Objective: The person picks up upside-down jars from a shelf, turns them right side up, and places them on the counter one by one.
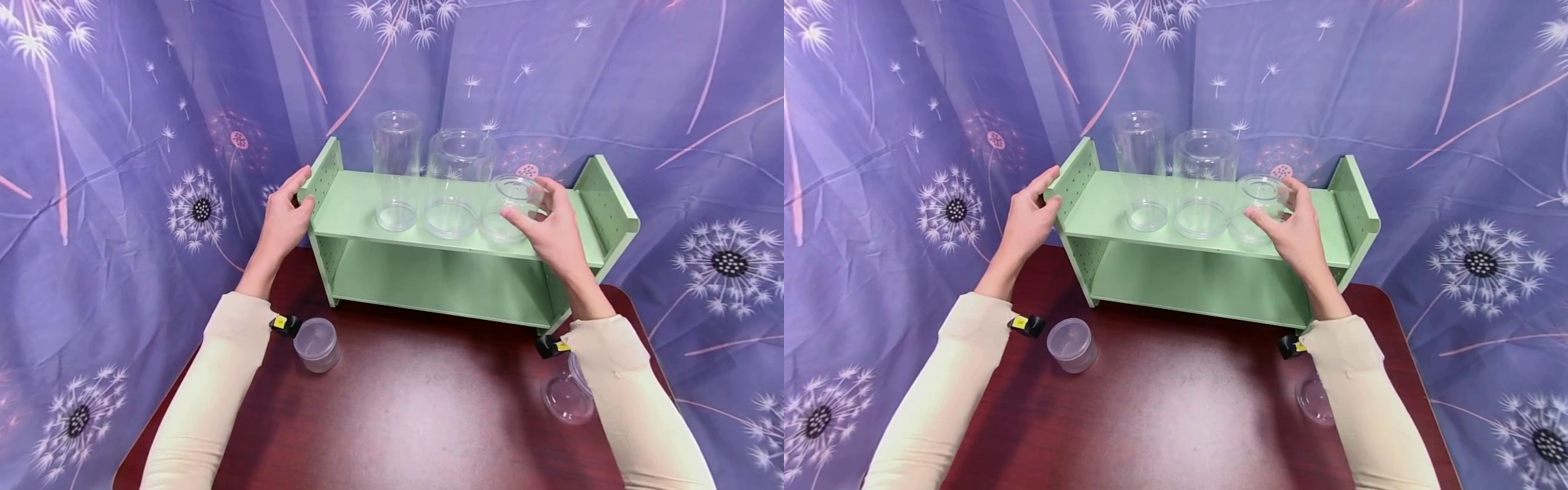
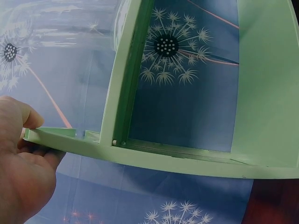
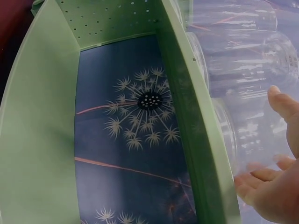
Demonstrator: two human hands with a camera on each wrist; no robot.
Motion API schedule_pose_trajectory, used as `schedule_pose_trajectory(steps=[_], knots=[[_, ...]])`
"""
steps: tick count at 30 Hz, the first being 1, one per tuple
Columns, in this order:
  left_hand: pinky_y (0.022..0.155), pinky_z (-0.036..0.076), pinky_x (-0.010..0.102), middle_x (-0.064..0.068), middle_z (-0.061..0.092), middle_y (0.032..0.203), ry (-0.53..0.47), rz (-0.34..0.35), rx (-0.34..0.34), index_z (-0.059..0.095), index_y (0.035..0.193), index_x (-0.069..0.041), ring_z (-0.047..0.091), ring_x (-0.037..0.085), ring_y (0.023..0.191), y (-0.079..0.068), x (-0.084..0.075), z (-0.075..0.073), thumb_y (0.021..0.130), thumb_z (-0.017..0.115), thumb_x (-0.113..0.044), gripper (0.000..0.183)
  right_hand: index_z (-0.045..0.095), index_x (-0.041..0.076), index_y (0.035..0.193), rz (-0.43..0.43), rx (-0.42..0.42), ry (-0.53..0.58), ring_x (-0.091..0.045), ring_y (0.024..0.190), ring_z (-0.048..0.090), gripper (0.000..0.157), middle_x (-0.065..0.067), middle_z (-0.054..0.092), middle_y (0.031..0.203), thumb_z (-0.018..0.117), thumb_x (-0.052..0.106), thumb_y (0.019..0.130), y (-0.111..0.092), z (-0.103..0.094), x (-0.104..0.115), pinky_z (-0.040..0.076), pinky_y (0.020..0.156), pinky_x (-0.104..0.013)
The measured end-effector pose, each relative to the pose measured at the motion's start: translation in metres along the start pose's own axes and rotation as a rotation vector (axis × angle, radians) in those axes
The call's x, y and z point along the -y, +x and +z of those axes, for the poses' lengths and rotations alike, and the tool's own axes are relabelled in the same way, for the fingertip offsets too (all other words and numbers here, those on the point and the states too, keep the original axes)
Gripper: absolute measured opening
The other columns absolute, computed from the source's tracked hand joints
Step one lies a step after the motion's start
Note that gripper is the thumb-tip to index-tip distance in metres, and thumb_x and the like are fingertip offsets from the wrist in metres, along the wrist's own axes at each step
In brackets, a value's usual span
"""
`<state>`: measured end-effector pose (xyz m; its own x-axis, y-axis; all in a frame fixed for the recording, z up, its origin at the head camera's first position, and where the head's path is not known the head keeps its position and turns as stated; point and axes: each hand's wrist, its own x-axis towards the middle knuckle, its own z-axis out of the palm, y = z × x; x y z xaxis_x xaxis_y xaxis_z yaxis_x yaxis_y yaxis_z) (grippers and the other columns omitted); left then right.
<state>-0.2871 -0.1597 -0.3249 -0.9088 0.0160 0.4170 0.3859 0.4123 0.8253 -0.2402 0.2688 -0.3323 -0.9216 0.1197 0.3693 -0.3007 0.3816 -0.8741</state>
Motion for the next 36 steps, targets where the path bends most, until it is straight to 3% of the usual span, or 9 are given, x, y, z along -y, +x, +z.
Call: schedule_pose_trajectory(steps=[8,17,26,32,36], knots=[[0.116,0.033,0.027,0.008,0.045,0.16,0.004,0.002,0.001,0.048,0.153,-0.001,0.036,0.01,0.146,0.001,0.001,-0.001,0.099,0.055,-0.003,0.054,0.03,0.0,0.157,-0.006,0.007,-0.005,-0.028,0.126,0.057,0.086,-0.024,0.055,0.142,0.081,0.016,0.09,0.0,0.001,-0.003,0.049,0.107,-0.039],[0.115,0.034,0.029,0.006,0.045,0.159,0.021,0.003,0.003,0.048,0.153,-0.002,0.036,0.01,0.145,0.001,0.0,-0.001,0.099,0.056,-0.007,0.054,0.03,0.0,0.158,-0.001,0.004,-0.004,-0.031,0.128,0.055,0.087,-0.023,0.052,0.146,0.081,0.016,0.09,0.0,-0.001,-0.002,0.048,0.107,-0.037],[0.121,0.028,0.028,0.003,0.045,0.16,0.051,0.0,0.013,0.048,0.153,-0.005,0.036,0.011,0.147,0.001,0.001,-0.003,0.1,0.057,-0.01,0.054,0.033,0.0,0.156,0.005,-0.03,0.016,-0.017,0.124,0.057,0.082,-0.021,0.053,0.145,0.08,0.015,0.091,-0.008,-0.01,-0.001,0.05,0.102,-0.026],[0.113,0.043,0.035,0.006,0.044,0.161,0.019,-0.009,0.045,0.047,0.155,-0.005,0.047,0.019,0.14,0.0,-0.001,-0.007,0.101,0.059,-0.009,0.056,0.034,0.006,0.158,0.017,-0.042,0.011,-0.02,0.129,0.055,0.082,-0.017,0.053,0.147,0.08,0.018,0.091,-0.019,-0.02,0.014,0.048,0.105,-0.029],[0.11,0.047,0.033,0.011,0.048,0.156,-0.026,-0.015,0.019,0.047,0.154,-0.005,0.053,0.023,0.135,-0.003,-0.004,-0.008,0.101,0.059,-0.01,0.055,0.034,0.007,0.158,0.037,-0.052,0.039,-0.017,0.128,0.056,0.081,-0.015,0.055,0.145,0.079,0.018,0.092,-0.028,-0.026,0.021,0.048,0.102,-0.021]])
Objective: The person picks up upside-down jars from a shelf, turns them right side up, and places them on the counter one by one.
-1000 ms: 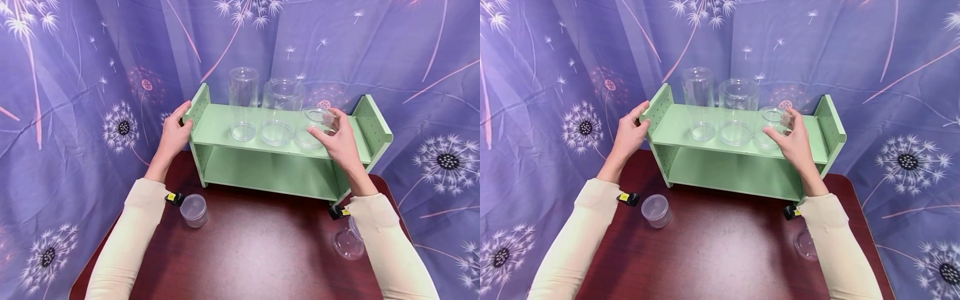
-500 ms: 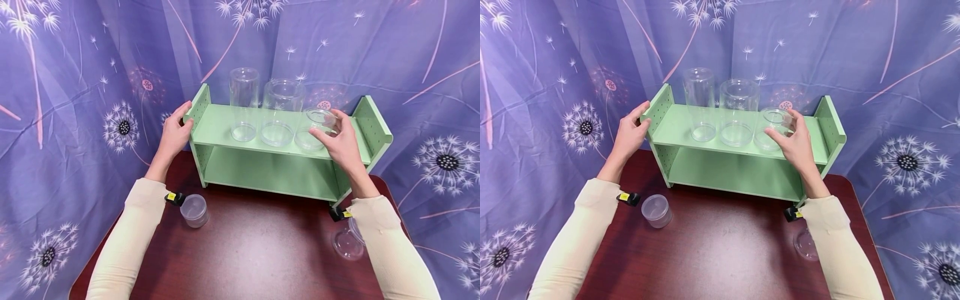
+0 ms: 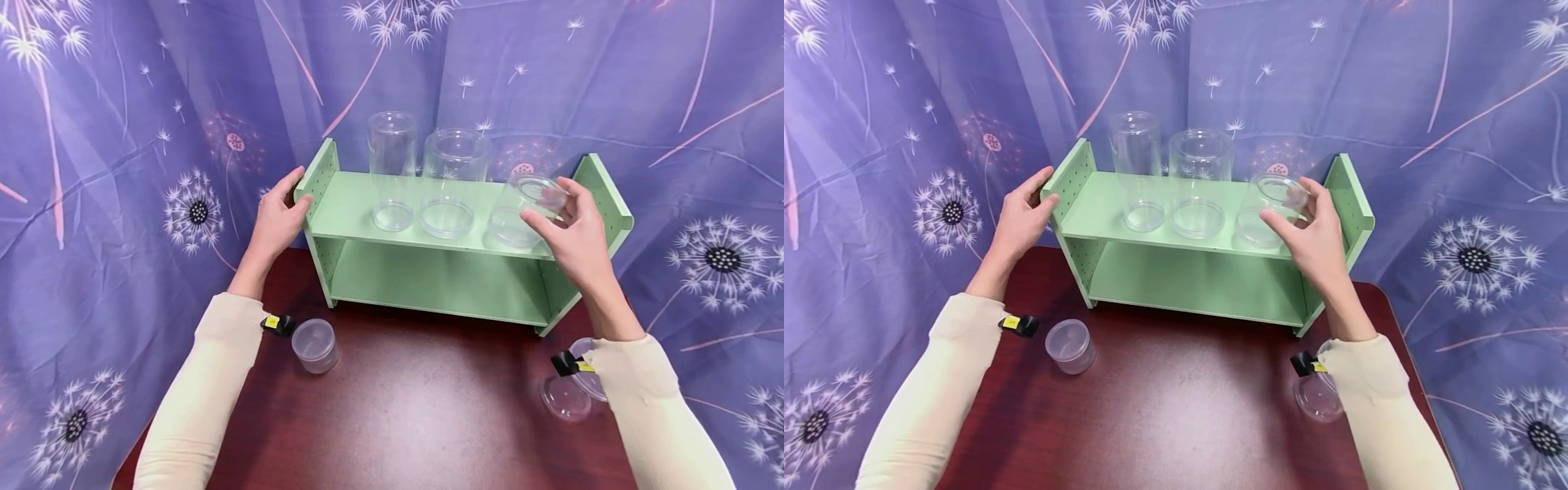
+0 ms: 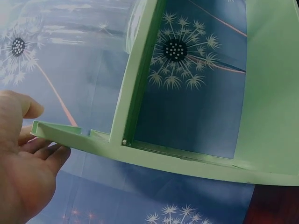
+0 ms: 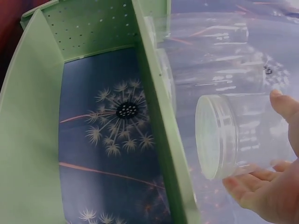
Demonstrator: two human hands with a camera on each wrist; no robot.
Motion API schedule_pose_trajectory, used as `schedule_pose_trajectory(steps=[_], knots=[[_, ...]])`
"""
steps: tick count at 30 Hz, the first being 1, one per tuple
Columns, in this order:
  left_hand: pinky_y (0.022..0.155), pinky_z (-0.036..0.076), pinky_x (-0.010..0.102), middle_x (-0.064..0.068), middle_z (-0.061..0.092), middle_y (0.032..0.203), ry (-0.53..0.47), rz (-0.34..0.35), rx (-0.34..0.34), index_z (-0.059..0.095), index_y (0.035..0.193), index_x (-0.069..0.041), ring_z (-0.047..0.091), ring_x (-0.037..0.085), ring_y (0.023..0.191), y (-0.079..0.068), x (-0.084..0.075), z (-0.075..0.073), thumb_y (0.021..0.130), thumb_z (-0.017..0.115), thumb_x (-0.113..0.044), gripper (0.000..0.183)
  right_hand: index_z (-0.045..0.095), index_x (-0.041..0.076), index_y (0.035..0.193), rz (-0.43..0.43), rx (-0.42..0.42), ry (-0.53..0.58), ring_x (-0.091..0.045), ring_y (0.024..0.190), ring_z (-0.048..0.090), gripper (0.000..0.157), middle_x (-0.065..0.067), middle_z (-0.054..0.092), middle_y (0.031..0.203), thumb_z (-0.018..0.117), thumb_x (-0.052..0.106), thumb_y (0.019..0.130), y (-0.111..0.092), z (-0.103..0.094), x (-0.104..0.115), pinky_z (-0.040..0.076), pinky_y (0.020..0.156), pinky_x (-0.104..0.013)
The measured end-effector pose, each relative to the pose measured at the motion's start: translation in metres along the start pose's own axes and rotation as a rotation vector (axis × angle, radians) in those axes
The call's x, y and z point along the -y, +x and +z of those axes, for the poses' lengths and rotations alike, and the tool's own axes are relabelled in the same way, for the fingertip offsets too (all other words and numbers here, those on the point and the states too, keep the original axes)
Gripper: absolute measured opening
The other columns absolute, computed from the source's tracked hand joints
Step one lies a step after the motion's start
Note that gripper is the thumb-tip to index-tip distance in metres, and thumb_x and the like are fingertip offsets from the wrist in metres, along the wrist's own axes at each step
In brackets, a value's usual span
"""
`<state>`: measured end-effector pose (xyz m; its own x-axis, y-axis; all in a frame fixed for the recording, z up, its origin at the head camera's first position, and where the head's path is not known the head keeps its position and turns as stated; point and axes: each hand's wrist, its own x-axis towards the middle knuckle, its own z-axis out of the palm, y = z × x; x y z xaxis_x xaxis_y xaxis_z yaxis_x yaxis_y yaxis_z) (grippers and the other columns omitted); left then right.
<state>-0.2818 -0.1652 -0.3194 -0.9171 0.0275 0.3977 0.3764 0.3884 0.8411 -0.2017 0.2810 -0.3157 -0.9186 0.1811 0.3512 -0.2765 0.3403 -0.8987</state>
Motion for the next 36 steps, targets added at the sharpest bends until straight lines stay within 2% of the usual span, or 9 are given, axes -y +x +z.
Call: schedule_pose_trajectory(steps=[6,10,13,16,19,23,26,31,36], knots=[[0.11,0.046,0.028,0.011,0.056,0.149,-0.046,0.08,-0.148,0.056,0.148,-0.005,0.054,0.022,0.136,-0.007,-0.006,-0.002,0.1,0.057,-0.005,0.048,0.032,0.008,0.159,0.029,-0.011,0.066,-0.016,0.131,0.054,0.082,-0.013,0.054,0.144,0.079,0.015,0.092,-0.014,-0.009,0.004,0.046,0.098,-0.015],[0.107,0.049,0.028,0.011,0.061,0.143,-0.06,0.147,-0.227,0.061,0.142,-0.003,0.057,0.022,0.132,-0.015,-0.013,-0.002,0.097,0.056,0.002,0.046,0.032,0.007,0.16,0.045,-0.016,0.192,-0.017,0.134,0.052,0.085,-0.014,0.052,0.147,0.08,0.007,0.09,-0.024,-0.014,0.006,0.047,0.098,-0.014],[0.107,0.049,0.034,0.016,0.063,0.14,-0.078,0.191,-0.255,0.061,0.14,0.002,0.058,0.025,0.13,-0.023,-0.02,0.0,0.096,0.055,0.008,0.045,0.033,0.005,0.16,0.029,-0.021,0.317,-0.019,0.135,0.051,0.085,-0.014,0.052,0.145,0.079,-0.001,0.088,-0.032,-0.017,0.007,0.048,0.097,-0.014],[0.108,0.049,0.043,0.024,0.062,0.138,-0.111,0.235,-0.26,0.059,0.139,0.008,0.057,0.032,0.129,-0.032,-0.025,0.004,0.095,0.053,0.012,0.045,0.035,0.002,0.158,0.0,-0.023,0.397,-0.018,0.133,0.052,0.081,-0.012,0.054,0.142,0.075,-0.008,0.089,-0.04,-0.018,0.007,0.048,0.096,-0.015],[0.106,0.049,0.045,0.024,0.063,0.136,-0.144,0.282,-0.248,0.059,0.138,0.01,0.058,0.031,0.128,-0.041,-0.03,0.008,0.095,0.053,0.014,0.044,0.037,0.0,0.156,-0.022,-0.024,0.45,-0.017,0.127,0.055,0.076,-0.01,0.057,0.138,0.07,-0.013,0.09,-0.048,-0.02,0.007,0.05,0.094,-0.016],[0.104,0.051,0.037,0.018,0.066,0.134,-0.184,0.321,-0.216,0.061,0.137,0.008,0.06,0.023,0.125,-0.056,-0.034,0.013,0.094,0.055,0.013,0.044,0.041,0.0,0.154,-0.042,-0.02,0.5,-0.016,0.12,0.059,0.069,-0.007,0.06,0.134,0.066,-0.016,0.091,-0.059,-0.024,0.007,0.052,0.093,-0.016],[0.103,0.051,0.034,0.019,0.065,0.134,-0.213,0.333,-0.178,0.061,0.137,0.008,0.061,0.023,0.125,-0.067,-0.035,0.02,0.093,0.056,0.014,0.045,0.044,0.002,0.152,-0.048,-0.023,0.514,-0.014,0.116,0.062,0.066,-0.006,0.062,0.132,0.065,-0.016,0.092,-0.066,-0.026,0.006,0.053,0.091,-0.015],[0.103,0.051,0.035,0.021,0.063,0.137,-0.262,0.318,-0.095,0.057,0.14,0.01,0.062,0.029,0.125,-0.086,-0.037,0.035,0.093,0.057,0.016,0.047,0.047,0.003,0.147,-0.054,-0.025,0.572,-0.015,0.114,0.065,0.06,-0.007,0.065,0.131,0.06,-0.019,0.093,-0.079,-0.027,0.002,0.054,0.092,-0.017],[0.104,0.051,0.035,0.022,0.062,0.139,-0.316,0.252,0.018,0.053,0.144,0.009,0.062,0.03,0.125,-0.107,-0.04,0.051,0.095,0.058,0.014,0.049,0.044,-0.005,0.144,-0.13,0.014,0.743,-0.024,0.119,0.066,0.055,-0.017,0.065,0.133,0.051,-0.024,0.094,-0.093,-0.021,-0.006,0.054,0.099,-0.027]])
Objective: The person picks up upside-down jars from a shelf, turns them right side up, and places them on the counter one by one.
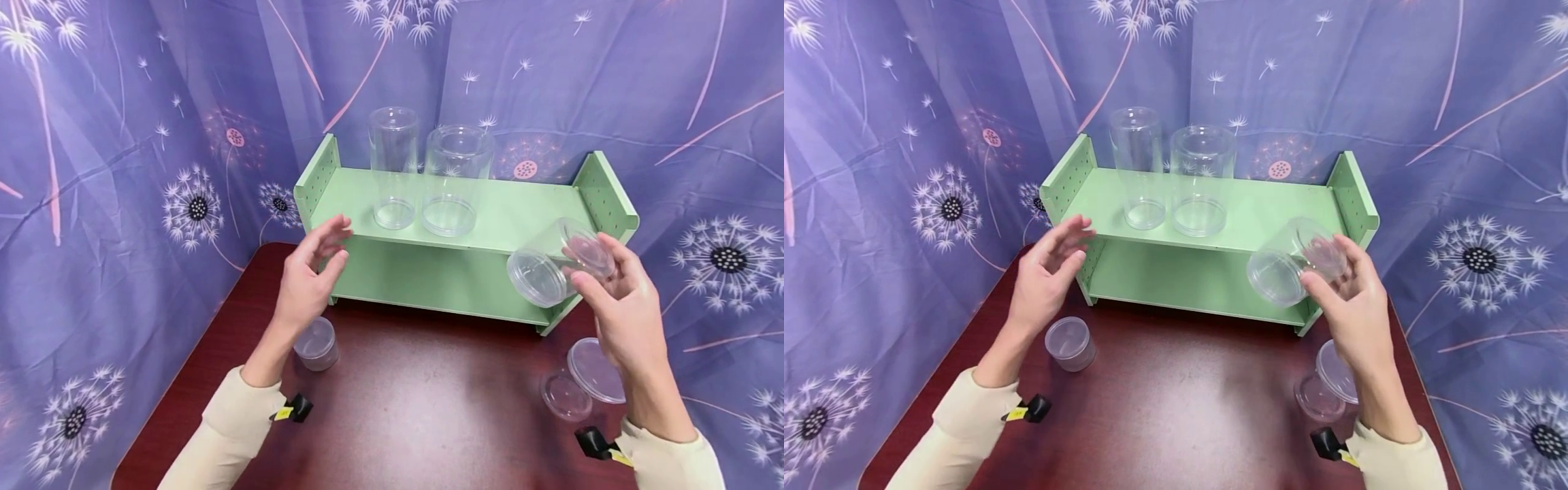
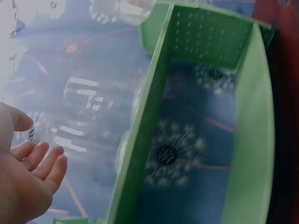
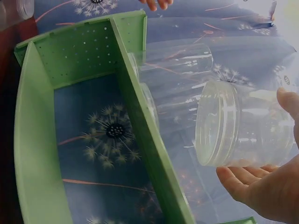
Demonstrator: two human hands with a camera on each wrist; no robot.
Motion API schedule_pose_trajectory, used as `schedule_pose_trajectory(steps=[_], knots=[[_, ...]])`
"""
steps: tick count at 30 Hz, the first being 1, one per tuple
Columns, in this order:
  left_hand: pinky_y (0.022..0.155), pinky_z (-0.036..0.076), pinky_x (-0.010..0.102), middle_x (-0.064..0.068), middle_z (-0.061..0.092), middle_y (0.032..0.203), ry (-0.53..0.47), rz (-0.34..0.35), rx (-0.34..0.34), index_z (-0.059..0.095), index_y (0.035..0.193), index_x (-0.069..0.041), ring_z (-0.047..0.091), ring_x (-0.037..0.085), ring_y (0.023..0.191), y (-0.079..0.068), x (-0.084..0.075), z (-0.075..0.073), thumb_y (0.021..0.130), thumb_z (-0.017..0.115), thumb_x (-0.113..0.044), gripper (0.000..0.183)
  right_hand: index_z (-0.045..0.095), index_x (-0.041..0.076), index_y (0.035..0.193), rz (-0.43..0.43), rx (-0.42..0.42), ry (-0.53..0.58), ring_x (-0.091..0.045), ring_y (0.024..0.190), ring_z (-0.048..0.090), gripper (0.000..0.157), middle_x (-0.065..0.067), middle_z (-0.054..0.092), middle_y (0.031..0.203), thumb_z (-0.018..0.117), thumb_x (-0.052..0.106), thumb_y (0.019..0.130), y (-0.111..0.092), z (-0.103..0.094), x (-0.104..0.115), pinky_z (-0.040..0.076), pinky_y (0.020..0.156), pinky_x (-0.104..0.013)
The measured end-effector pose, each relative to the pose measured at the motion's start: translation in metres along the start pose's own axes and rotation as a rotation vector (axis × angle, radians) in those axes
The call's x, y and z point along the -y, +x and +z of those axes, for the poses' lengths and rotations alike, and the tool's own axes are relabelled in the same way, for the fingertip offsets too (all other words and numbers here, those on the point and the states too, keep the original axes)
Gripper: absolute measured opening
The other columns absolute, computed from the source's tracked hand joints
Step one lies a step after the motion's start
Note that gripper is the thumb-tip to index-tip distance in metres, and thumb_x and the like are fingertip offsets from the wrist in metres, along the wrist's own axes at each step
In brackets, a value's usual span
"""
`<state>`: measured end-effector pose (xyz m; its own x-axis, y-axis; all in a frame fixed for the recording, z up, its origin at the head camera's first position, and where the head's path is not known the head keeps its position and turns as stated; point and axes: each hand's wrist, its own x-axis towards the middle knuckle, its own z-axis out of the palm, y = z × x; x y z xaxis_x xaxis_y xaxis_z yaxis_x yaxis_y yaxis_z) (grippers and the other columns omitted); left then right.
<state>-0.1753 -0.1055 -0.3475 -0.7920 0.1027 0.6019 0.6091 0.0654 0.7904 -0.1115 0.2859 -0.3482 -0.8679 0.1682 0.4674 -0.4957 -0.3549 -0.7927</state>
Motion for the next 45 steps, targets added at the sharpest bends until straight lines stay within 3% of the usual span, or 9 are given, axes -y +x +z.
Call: schedule_pose_trajectory(steps=[2,6,18,32,38,45], knots=[[0.104,0.051,0.035,0.022,0.061,0.139,-0.014,-0.023,0.036,0.052,0.144,0.008,0.061,0.03,0.125,-0.008,0.001,0.007,0.096,0.059,0.013,0.049,0.043,-0.008,0.144,-0.021,0.032,0.072,-0.028,0.12,0.065,0.053,-0.021,0.063,0.134,0.049,-0.026,0.094,-0.007,-0.001,-0.004,0.054,0.101,-0.031],[0.104,0.051,0.038,0.022,0.061,0.139,-0.031,-0.052,0.088,0.051,0.145,0.008,0.061,0.032,0.125,-0.024,0.008,0.021,0.095,0.06,0.013,0.051,0.044,-0.009,0.143,-0.01,0.065,0.108,-0.03,0.117,0.068,0.051,-0.021,0.063,0.134,0.047,-0.026,0.095,-0.022,-0.005,-0.013,0.053,0.101,-0.031],[0.106,0.051,0.042,0.017,0.056,0.146,-0.113,-0.172,0.255,0.046,0.151,0.003,0.057,0.037,0.131,-0.077,0.039,0.059,0.095,0.066,0.009,0.06,0.046,-0.002,0.146,0.134,0.017,0.003,-0.023,0.109,0.072,0.054,-0.012,0.065,0.136,0.049,-0.023,0.096,-0.059,-0.003,-0.038,0.053,0.1,-0.027],[0.105,0.05,0.051,0.024,0.047,0.152,-0.24,-0.183,0.402,0.036,0.154,0.007,0.049,0.047,0.135,-0.117,0.072,0.103,0.094,0.066,0.005,0.067,0.043,0.005,0.147,0.277,-0.017,-0.124,-0.017,0.106,0.072,0.055,-0.001,0.065,0.133,0.056,-0.016,0.097,-0.089,0.013,-0.072,0.055,0.095,-0.023],[0.108,0.048,0.049,0.029,0.039,0.156,-0.304,-0.251,0.421,0.025,0.158,0.008,0.046,0.046,0.138,-0.128,0.076,0.112,0.095,0.066,0.001,0.076,0.041,0.001,0.147,0.265,-0.008,-0.023,-0.022,0.108,0.071,0.055,-0.004,0.061,0.138,0.051,-0.019,0.097,-0.1,0.019,-0.086,0.054,0.098,-0.027],[0.111,0.046,0.048,0.024,0.036,0.16,-0.33,-0.402,0.44,0.02,0.161,0.005,0.052,0.043,0.132,-0.139,0.078,0.117,0.094,0.07,-0.008,0.084,0.036,-0.004,0.148,0.266,0.034,0.085,-0.025,0.122,0.065,0.053,-0.008,0.058,0.142,0.049,-0.017,0.098,-0.111,0.023,-0.098,0.049,0.106,-0.032]])
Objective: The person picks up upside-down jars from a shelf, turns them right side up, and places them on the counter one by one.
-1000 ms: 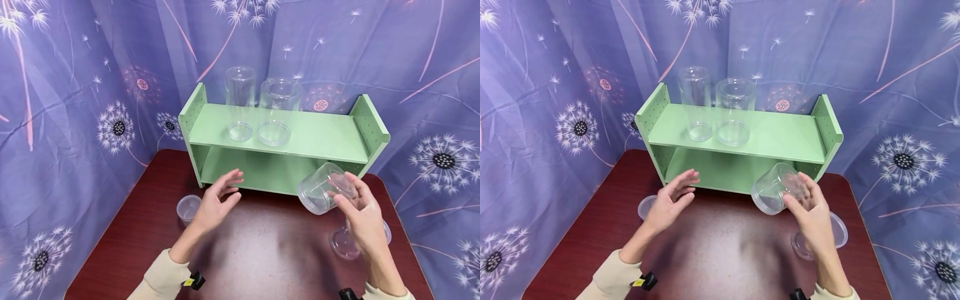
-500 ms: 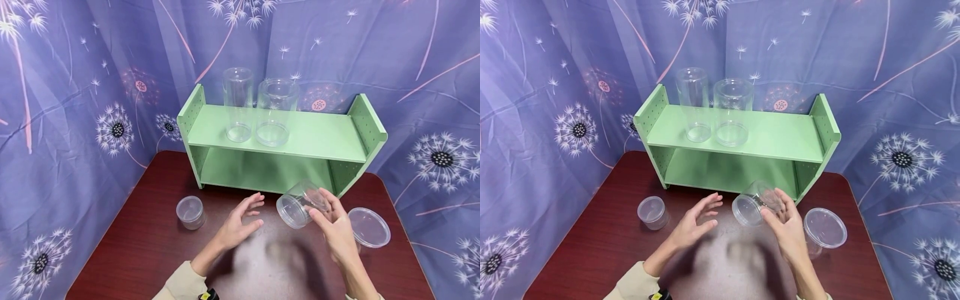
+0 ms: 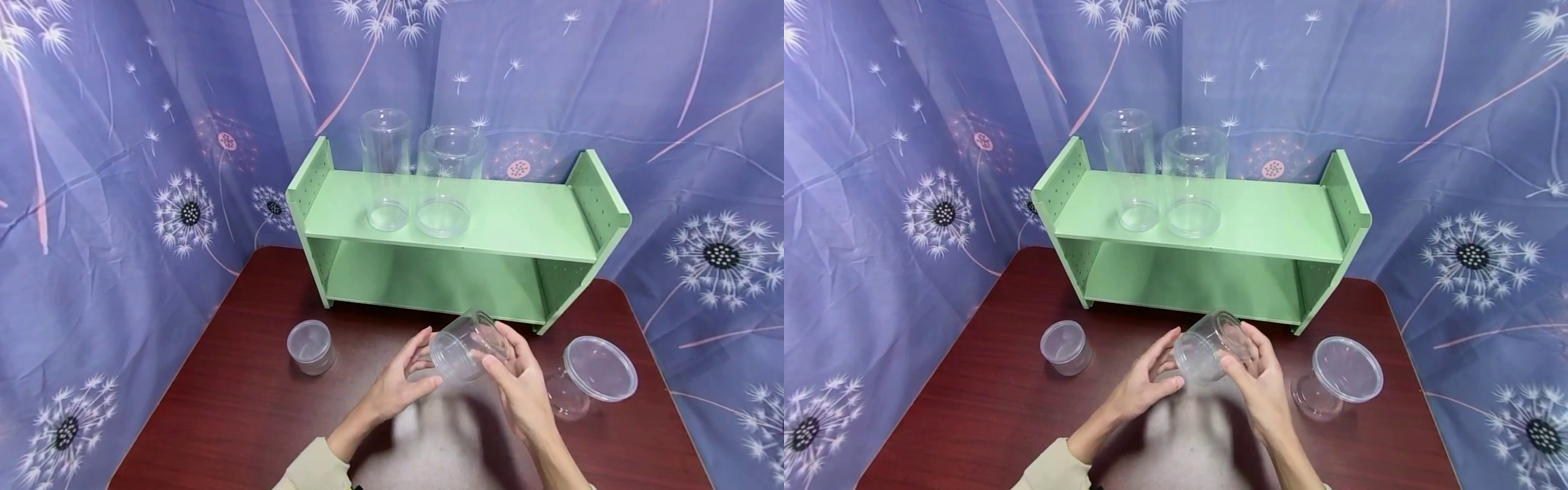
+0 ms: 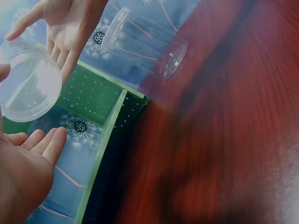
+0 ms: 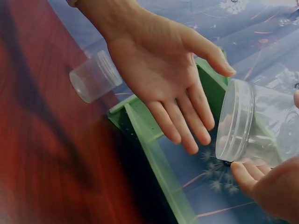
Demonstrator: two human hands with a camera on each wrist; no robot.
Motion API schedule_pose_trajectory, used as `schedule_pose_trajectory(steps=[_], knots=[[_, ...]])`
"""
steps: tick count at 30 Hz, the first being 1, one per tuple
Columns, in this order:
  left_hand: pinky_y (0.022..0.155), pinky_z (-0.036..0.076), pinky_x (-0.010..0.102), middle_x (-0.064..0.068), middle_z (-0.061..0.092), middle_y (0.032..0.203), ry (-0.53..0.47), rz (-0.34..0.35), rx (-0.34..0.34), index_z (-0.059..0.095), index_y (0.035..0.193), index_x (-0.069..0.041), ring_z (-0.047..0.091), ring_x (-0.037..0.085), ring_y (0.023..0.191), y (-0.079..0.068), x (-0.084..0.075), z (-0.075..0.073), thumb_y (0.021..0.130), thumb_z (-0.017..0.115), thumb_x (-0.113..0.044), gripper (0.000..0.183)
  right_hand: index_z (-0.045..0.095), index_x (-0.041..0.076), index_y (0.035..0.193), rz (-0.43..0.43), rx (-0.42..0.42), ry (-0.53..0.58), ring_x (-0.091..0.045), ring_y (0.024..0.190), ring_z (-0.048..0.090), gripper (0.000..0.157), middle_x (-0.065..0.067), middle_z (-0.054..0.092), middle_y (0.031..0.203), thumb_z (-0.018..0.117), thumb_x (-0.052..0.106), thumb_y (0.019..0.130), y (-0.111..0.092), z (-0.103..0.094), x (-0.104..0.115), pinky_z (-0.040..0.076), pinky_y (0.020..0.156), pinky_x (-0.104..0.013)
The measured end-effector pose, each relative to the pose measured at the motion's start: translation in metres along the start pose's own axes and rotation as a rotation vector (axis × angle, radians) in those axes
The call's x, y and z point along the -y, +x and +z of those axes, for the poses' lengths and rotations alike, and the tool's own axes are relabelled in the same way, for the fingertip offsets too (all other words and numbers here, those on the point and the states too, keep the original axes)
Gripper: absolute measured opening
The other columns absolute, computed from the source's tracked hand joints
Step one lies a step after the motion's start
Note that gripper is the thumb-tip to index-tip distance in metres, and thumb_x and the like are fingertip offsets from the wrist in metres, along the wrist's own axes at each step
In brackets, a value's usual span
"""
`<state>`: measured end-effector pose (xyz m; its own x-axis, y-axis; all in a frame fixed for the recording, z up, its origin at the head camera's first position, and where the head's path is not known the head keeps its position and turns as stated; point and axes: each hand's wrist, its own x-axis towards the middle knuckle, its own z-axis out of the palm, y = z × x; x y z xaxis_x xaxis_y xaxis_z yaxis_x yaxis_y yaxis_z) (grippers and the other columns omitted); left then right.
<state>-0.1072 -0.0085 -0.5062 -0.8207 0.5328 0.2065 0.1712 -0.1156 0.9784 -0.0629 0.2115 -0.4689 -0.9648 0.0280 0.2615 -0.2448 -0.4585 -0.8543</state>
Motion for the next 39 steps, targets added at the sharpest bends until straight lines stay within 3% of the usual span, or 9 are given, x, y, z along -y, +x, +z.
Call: schedule_pose_trajectory(steps=[8,16,26,31,39], knots=[[0.11,0.047,0.038,0.027,0.041,0.155,-0.106,-0.086,0.042,0.015,0.163,0.001,0.052,0.038,0.134,-0.002,0.005,0.002,0.091,0.078,-0.015,0.097,0.035,-0.007,0.147,0.003,0.043,0.08,-0.028,0.131,0.058,0.051,-0.012,0.057,0.143,0.046,-0.017,0.099,-0.003,0.003,-0.01,0.046,0.11,-0.039],[0.114,0.042,0.036,0.024,0.032,0.163,-0.221,-0.02,0.046,0.018,0.163,0.0,0.04,0.038,0.145,-0.005,0.011,0.006,0.09,0.079,-0.014,0.095,0.037,-0.004,0.148,0.048,0.056,0.131,-0.028,0.136,0.053,0.049,-0.015,0.053,0.147,0.048,-0.012,0.101,-0.008,0.008,-0.018,0.042,0.114,-0.042],[0.112,0.045,0.04,0.028,0.039,0.155,-0.258,0.037,0.014,0.026,0.159,0.003,0.051,0.027,0.138,-0.006,0.014,0.007,0.09,0.077,-0.01,0.087,0.039,-0.003,0.145,0.114,0.014,0.127,-0.023,0.131,0.055,0.045,-0.018,0.052,0.144,0.048,-0.009,0.101,-0.011,0.009,-0.025,0.043,0.113,-0.041],[0.11,0.047,0.037,0.036,0.038,0.15,-0.298,0.107,-0.002,0.023,0.156,0.011,0.053,0.022,0.134,-0.005,0.01,0.005,0.091,0.076,-0.009,0.086,0.042,0.0,0.143,0.13,0.022,0.075,-0.024,0.125,0.061,0.044,-0.013,0.059,0.138,0.049,-0.009,0.101,-0.01,0.007,-0.025,0.046,0.111,-0.035],[0.112,0.044,0.032,0.037,0.03,0.155,-0.261,0.088,-0.027,0.012,0.159,0.012,0.052,0.015,0.133,-0.007,-0.002,-0.004,0.089,0.071,0.001,0.092,0.045,0.0,0.149,0.076,0.049,-0.034,-0.019,0.126,0.06,0.048,-0.01,0.059,0.141,0.046,-0.011,0.102,-0.002,0.0,-0.007,0.047,0.109,-0.03]])
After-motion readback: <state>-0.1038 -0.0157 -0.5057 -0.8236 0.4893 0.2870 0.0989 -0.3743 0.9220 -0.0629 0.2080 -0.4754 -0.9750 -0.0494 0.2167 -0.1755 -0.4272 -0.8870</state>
